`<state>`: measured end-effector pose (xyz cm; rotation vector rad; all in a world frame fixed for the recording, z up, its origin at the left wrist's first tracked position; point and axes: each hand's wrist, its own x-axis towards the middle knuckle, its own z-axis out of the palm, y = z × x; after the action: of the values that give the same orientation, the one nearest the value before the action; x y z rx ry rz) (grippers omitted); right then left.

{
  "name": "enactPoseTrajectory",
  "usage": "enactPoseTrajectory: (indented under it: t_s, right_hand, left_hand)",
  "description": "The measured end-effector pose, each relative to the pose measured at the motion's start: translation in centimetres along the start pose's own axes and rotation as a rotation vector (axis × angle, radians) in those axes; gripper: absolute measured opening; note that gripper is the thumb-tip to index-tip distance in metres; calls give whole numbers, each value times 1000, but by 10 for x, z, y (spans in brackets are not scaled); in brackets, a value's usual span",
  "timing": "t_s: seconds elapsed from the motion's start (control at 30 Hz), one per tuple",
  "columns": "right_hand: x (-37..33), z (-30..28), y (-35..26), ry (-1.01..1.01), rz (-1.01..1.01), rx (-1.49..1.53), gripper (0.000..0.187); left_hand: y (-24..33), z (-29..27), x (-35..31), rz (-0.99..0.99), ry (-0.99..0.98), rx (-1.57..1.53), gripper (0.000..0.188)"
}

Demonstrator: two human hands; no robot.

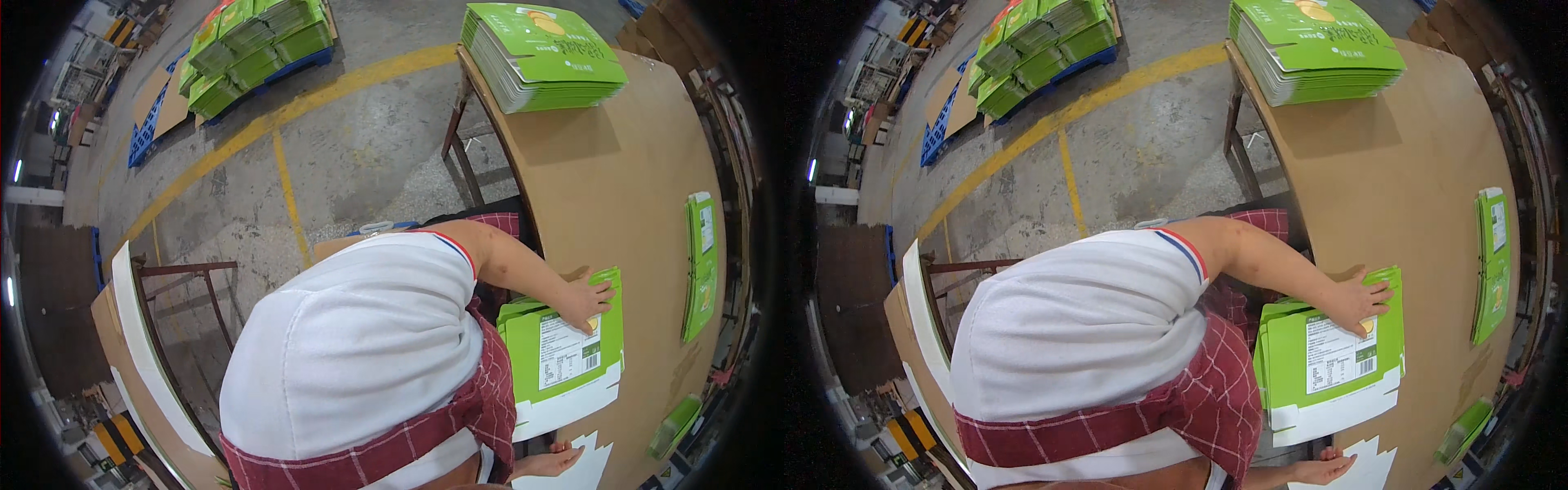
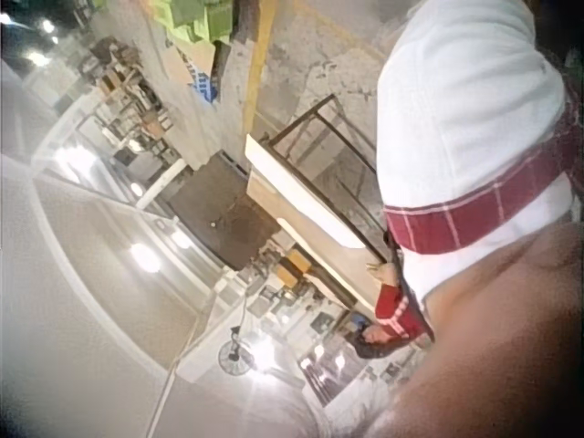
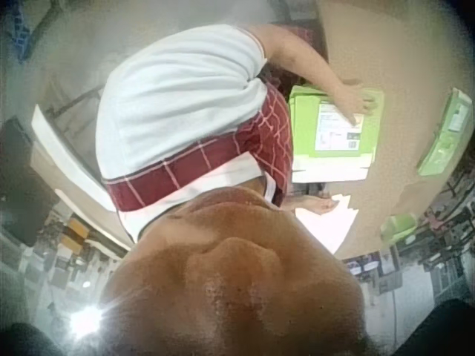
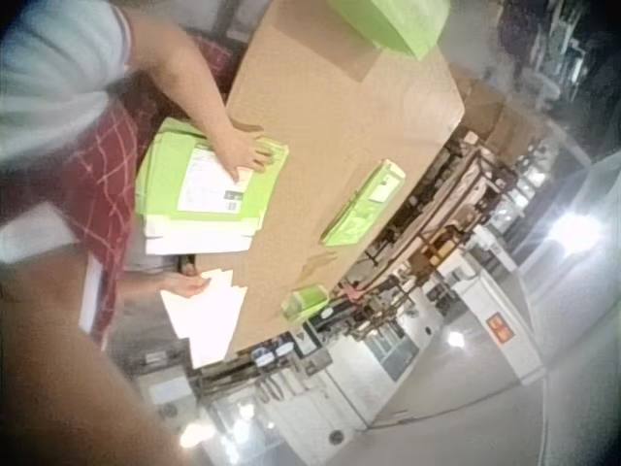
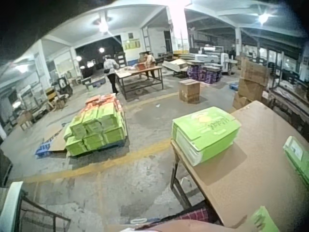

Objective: Stacking and aligning printed cardboard packaging sheets on a work table.

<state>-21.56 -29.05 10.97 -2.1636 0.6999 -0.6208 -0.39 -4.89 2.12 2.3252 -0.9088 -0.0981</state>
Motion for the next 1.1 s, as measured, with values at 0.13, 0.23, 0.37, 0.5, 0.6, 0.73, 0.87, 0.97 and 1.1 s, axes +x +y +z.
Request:
enactPoseTrajectory:
  t_s: [0.13,0.23,0.37,0.5,0.6,0.73,0.87,0.97,1.1]
  right_hand:
    - [8,34,55,-253,-362,97,38]
    - [-16,23,12,-431,-307,290,40]
    - [-12,97,-80,-597,-94,574,45]
    - [47,82,-85,-599,114,690,58]
    - [78,58,-43,-852,249,1469,74]
    - [57,82,-21,-479,120,1558,66]
    - [47,93,-28,-499,52,1348,63]
    - [48,104,-73,-463,-41,234,63]
    - [39,144,-36,-372,-303,-774,65]
  left_hand:
    - [-1,5,0,7,-24,-46,75]
    - [3,12,5,39,-45,14,75]
    - [-3,-1,0,-58,-112,-53,77]
    - [-15,-12,-6,-179,-66,145,77]
    - [-9,-4,-3,-145,-46,239,74]
    - [-10,-8,4,-77,-10,293,73]
    - [-10,-1,2,-64,5,340,73]
    - [-12,0,3,-56,7,352,74]
    - [-6,-6,6,-97,-27,342,74]
